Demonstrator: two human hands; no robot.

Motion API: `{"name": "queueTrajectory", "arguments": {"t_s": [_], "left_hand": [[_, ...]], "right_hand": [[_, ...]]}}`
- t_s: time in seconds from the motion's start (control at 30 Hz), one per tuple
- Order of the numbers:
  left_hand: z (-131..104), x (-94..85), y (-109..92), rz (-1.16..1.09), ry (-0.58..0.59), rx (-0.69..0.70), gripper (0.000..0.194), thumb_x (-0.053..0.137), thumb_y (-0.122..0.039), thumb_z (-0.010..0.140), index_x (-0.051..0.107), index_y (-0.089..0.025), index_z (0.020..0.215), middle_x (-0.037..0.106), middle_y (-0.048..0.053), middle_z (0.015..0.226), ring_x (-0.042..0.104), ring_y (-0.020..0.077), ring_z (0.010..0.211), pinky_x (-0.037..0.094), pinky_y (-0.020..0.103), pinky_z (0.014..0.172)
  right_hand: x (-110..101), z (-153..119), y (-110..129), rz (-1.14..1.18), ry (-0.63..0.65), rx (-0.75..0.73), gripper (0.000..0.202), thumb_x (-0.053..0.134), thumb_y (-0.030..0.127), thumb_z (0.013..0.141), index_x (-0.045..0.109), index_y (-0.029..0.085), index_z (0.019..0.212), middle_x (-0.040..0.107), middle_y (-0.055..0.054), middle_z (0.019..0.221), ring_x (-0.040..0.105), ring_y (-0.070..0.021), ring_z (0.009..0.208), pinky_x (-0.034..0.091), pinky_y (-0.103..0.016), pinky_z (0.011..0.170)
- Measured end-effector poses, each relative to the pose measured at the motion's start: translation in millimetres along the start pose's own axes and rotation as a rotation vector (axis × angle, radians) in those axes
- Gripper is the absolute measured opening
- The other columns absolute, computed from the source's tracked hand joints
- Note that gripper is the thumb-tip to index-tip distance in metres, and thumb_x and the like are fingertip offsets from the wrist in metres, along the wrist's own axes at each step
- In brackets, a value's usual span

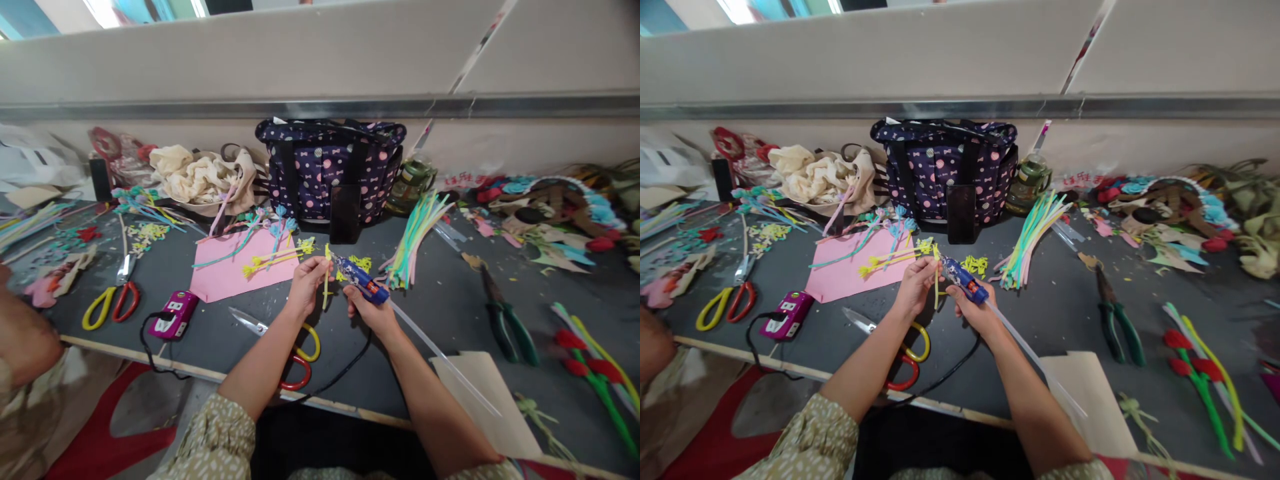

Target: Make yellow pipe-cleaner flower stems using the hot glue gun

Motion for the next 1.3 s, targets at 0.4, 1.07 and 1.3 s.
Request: {"name": "queueTrajectory", "arguments": {"t_s": [0.4, 1.07, 1.3], "left_hand": [[-0.6, 1.4, -1.2, 0.013, -0.005, 0.005, 0.021, 0.078, -0.031, 0.066, 0.067, -0.015, 0.075, 0.062, 0.000, 0.072, 0.056, 0.0083, 0.061, 0.050, 0.022, 0.062], [-0.4, 1.2, -1.8, 0.006, -0.001, 0.016, 0.021, 0.078, -0.032, 0.067, 0.068, -0.015, 0.075, 0.060, 0.001, 0.072, 0.054, 0.0083, 0.061, 0.050, 0.021, 0.062], [-0.5, 1.3, -1.9, -0.002, -0.008, 0.017, 0.023, 0.079, -0.032, 0.065, 0.068, -0.015, 0.074, 0.061, 0.000, 0.071, 0.055, 0.0079, 0.060, 0.050, 0.022, 0.062]], "right_hand": [[-1.2, -1.1, 0.1, -0.047, 0.006, -0.005, 0.035, 0.073, 0.049, 0.067, 0.057, 0.019, 0.062, 0.054, 0.003, 0.042, 0.051, -0.0118, 0.035, 0.046, -0.023, 0.038], [-1.0, -1.0, 0.8, -0.076, 0.028, -0.005, 0.036, 0.074, 0.050, 0.067, 0.056, 0.020, 0.060, 0.054, 0.003, 0.041, 0.052, -0.0124, 0.035, 0.046, -0.023, 0.038], [-0.5, -1.7, 4.3, -0.080, 0.025, 0.009, 0.035, 0.074, 0.049, 0.066, 0.057, 0.019, 0.061, 0.054, 0.003, 0.041, 0.052, -0.0123, 0.035, 0.046, -0.023, 0.038]]}}
Point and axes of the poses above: each hand's wrist, its own z-axis towards the middle knuckle, its own x-axis out of the palm, y = z × x, the point moved 2 cm from there along z, towards the middle knuckle
